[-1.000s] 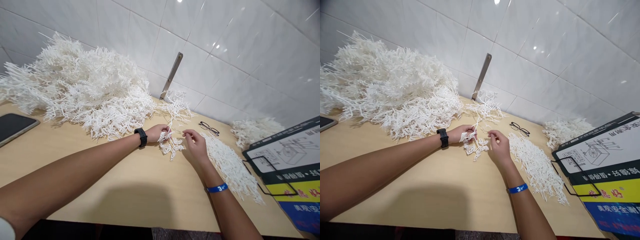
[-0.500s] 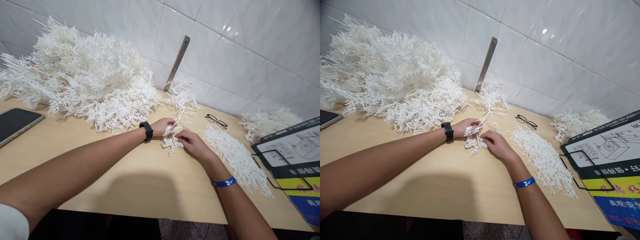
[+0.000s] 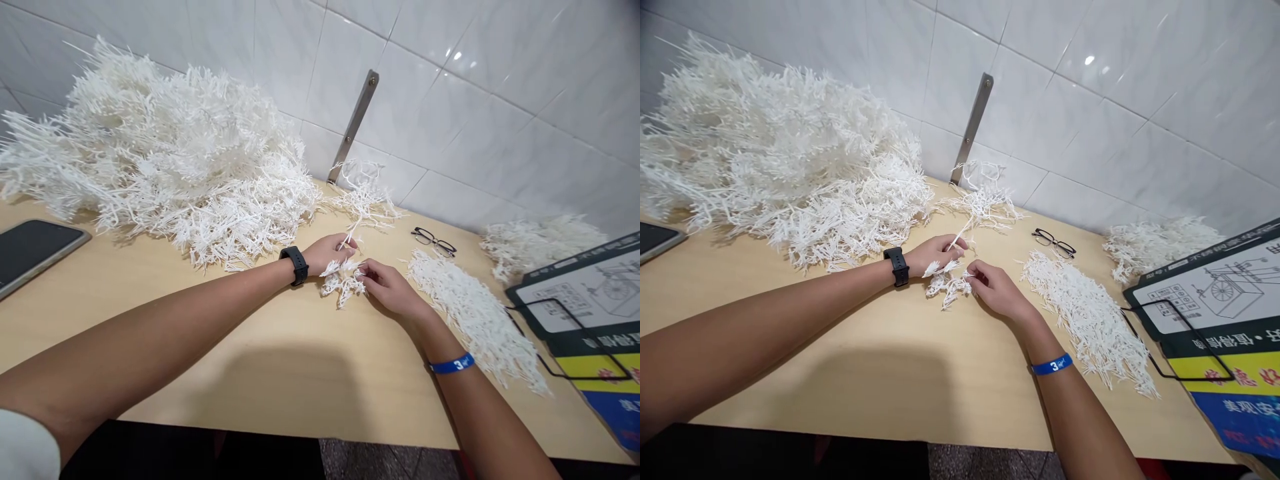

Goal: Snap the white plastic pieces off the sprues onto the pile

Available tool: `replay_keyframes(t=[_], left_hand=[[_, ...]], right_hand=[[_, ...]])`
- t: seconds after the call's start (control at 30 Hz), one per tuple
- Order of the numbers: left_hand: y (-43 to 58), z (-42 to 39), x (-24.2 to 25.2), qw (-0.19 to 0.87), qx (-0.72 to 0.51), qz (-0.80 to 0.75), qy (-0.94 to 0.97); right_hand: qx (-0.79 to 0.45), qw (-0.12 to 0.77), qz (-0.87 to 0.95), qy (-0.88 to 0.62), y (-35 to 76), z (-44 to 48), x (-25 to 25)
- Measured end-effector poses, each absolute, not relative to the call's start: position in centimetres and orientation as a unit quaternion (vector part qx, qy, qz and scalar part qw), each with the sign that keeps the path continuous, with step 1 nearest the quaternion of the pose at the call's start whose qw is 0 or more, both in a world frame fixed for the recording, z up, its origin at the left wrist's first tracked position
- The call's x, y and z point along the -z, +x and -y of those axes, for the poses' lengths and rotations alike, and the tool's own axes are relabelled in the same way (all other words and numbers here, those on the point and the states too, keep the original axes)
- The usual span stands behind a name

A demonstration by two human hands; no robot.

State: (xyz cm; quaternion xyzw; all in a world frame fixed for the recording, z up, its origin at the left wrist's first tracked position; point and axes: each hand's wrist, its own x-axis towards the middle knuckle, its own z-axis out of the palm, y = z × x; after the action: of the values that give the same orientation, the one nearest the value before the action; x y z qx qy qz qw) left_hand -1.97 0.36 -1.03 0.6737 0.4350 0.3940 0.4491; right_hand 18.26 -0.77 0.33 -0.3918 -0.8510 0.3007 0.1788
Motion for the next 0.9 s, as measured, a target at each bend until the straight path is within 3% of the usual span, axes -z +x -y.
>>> replay_keyframes(t=[0.1,0.27,0.4,0.53,0.77,0.9], left_hand=[[-2.0,-0.2,1.1,0.400,-0.407,-0.484,0.663],[-2.1,0.5,0.9,0.189,-0.340,-0.581,0.715],[-1.9,1.0,0.7,0.084,-0.329,-0.585,0.736],[-1.8,1.1,0.6,0.006,-0.393,-0.520,0.759],[-1.7,1.4,0.3,-0.041,-0.400,-0.370,0.837],[-1.5,1.6,0.0,0.015,-0.358,-0.357,0.862]], right_hand=[[-0.300,0.181,0.850,-0.393,18.2,0.8,-0.5],[-0.292,0.177,0.856,-0.388,18.1,0.9,-0.6],[-0.280,0.179,0.864,-0.379,18.0,0.9,-0.6],[-0.269,0.185,0.866,-0.378,17.9,0.9,-0.5],[-0.274,0.200,0.862,-0.378,17.9,1.0,-0.5],[-0.310,0.242,0.837,-0.382,18.0,0.8,-0.2]])
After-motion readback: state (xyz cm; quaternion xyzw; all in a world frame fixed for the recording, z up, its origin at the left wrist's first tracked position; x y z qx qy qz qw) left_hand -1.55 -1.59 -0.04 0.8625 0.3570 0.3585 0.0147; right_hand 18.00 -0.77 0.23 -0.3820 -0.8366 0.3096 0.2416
